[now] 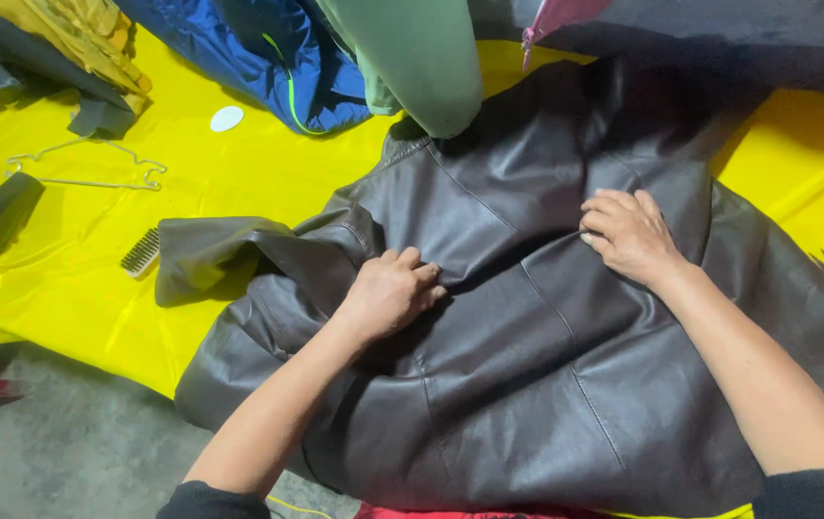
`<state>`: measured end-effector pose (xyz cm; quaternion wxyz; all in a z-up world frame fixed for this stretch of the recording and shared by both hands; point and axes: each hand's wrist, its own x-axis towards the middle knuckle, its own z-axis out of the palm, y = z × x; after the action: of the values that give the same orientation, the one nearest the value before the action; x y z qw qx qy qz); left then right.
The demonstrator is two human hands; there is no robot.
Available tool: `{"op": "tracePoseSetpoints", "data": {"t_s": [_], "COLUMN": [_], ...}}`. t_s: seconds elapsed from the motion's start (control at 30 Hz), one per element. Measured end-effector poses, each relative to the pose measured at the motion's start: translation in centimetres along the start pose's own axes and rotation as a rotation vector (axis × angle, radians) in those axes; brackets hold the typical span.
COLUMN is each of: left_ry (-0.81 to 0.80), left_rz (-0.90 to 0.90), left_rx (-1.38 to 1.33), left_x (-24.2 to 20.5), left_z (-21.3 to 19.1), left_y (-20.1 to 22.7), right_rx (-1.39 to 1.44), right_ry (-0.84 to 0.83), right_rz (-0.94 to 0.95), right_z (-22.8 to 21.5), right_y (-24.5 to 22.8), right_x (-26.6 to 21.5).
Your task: The person scrubs a black leather jacket with a small brush on a yellow-covered table, then uses a small blade to scrape the collar area, and finally scrubs the sleeve. The jacket is repositioned several times during the process.
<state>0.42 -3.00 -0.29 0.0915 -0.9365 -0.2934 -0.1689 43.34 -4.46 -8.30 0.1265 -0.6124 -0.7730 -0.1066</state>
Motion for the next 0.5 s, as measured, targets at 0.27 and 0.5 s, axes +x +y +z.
{"op": "tracePoseSetpoints", "data": {"t_s": [0.27, 0.5], "left_ry": [-0.201, -0.628], "left_rz": [-0.343, -0.365], "left_rx": [-0.426, -0.199], "left_x": [0.1, -1.2], "left_z": [-6.1, -2.8], "left_y": [0.2, 4.9], "right_rx": [0.634, -0.051], "right_ry": [-0.191, -0.913], "right_rz": [0.009, 0.217], "right_z": [-3.8, -11.3], "right_y": [5.7, -2.5], "right_x": [-0.7, 2.4]}}
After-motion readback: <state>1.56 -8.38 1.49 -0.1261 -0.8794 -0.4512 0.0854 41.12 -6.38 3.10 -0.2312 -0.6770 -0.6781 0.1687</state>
